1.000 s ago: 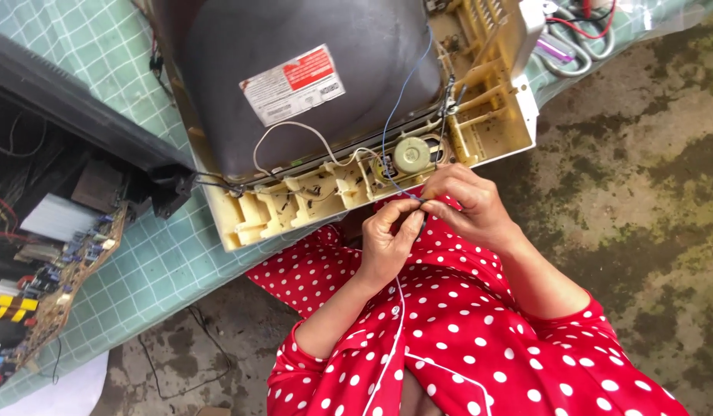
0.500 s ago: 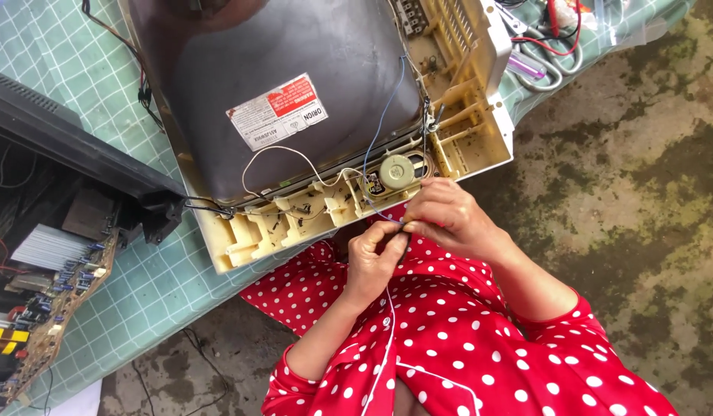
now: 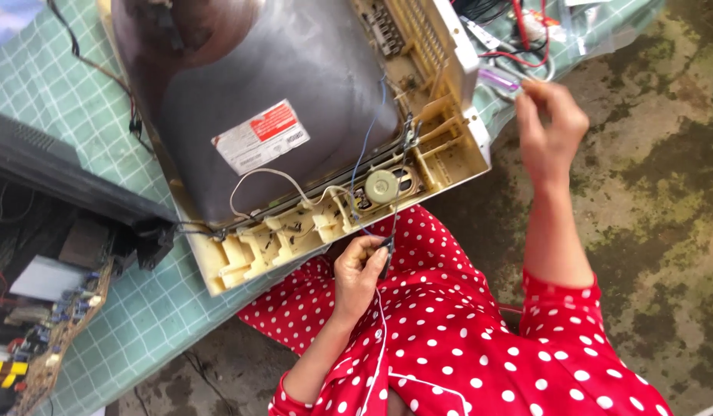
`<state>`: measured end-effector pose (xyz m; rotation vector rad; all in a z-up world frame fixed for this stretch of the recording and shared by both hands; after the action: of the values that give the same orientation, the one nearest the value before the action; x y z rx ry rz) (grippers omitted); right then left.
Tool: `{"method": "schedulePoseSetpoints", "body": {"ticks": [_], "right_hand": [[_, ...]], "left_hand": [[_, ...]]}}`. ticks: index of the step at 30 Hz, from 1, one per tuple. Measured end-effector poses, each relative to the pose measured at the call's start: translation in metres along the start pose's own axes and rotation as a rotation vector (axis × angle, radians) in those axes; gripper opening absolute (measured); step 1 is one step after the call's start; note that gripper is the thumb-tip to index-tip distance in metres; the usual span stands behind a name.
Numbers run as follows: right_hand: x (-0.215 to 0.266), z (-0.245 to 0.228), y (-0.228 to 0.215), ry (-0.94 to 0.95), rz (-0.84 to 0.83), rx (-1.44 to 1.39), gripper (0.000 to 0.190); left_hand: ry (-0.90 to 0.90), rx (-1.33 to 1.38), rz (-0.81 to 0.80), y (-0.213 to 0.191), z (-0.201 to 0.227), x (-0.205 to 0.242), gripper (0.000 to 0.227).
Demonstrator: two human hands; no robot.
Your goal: Connecting and securing the main circuit board and internal wiring of a CRT television using a screwdriver and tape.
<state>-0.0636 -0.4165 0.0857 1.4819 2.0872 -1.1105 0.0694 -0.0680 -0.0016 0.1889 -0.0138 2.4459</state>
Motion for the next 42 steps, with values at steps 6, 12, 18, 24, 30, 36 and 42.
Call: {"method": "schedulePoseSetpoints", "body": {"ticks": [6,12,18,24,30,36,42], "right_hand": [[0.005,0.129,0.058,0.373,-0.368,0.384,0.052],[0.020,0.152,0.083,0.184,-0.270,0.404,0.036],[0.005,0.142,0.075,0.099,-0.286,0.448,0.020],[0.004,0.189,0.097,-0.029,-0.516,0.822,0.028],[-0.004,0.204,0.113,0.036,-0.643,0.851,0.030],[-0.008,0.203,0.108,0.164,-0.704,0.760,0.033],[-0.006,0.215,0.116,0.067,-0.764,0.915,0.025]], "left_hand": [[-0.110,0.027,-0.015,0.005,0.002,0.002,0.012],[-0.117,0.022,0.014,-0.002,-0.004,0.000,0.015],[-0.114,0.031,0.037,-0.009,-0.010,-0.001,0.015],[-0.111,0.044,0.048,-0.013,-0.012,0.001,0.016],[-0.103,0.030,0.037,-0.011,-0.005,0.004,0.017],[-0.084,0.025,0.040,-0.013,-0.005,0.005,0.018],[-0.088,0.056,0.036,-0.011,-0.002,0.006,0.020]]}}
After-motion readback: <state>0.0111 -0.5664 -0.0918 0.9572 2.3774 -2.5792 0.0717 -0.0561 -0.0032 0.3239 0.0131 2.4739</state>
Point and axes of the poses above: each hand's wrist, its own x-axis away from the middle knuckle, its own y-axis out of the palm, z = x × y, the point moved 10 cm from there along -x, towards the middle knuckle, and after that the axes turned 5 degrees about z, right-handed, at the moved point
